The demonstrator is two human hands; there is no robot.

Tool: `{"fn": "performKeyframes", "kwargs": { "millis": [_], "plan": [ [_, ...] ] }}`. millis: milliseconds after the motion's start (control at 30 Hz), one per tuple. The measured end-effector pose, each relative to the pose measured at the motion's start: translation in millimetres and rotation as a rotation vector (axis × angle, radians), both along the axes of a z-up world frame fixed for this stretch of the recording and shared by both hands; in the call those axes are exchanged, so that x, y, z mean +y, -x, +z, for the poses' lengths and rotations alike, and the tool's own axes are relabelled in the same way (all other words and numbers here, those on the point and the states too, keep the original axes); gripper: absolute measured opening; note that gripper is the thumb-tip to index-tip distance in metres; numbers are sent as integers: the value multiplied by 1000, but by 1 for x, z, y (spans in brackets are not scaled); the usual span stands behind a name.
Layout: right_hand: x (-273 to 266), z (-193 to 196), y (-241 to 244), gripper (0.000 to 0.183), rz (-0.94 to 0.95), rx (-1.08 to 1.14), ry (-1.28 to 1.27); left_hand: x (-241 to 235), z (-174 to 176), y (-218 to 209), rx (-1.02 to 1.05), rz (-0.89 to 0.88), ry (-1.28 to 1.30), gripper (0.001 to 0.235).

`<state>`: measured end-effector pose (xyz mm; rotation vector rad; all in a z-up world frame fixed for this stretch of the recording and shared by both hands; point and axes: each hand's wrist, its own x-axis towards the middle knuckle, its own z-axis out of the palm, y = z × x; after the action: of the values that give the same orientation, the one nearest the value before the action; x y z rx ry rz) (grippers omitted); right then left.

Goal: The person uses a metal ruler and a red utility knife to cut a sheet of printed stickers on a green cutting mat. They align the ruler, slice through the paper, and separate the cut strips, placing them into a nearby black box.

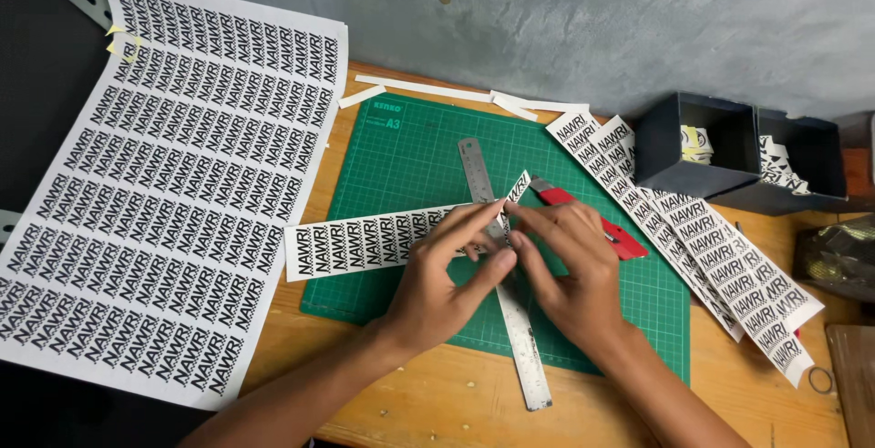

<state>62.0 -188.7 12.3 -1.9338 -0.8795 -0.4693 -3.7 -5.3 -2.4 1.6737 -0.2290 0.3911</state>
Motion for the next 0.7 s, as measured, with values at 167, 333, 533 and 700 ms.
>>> {"fn": "performKeyframes", "kwargs": {
  "millis": [167,333,533,700],
  "plan": [
    [1,7,1,24,68,76,-23,4,-4,-7,29,107,133,30],
    [0,16,3,24,43,100,-32,4,-3,-9,64,147,221,23],
    [-15,0,-9,28,-91,298,-185,4,5,-9,77,128,247,19],
    [-16,-9,-11,20,-14,531,-301,4,8,-8,93,166,222,22]
  ]
}}
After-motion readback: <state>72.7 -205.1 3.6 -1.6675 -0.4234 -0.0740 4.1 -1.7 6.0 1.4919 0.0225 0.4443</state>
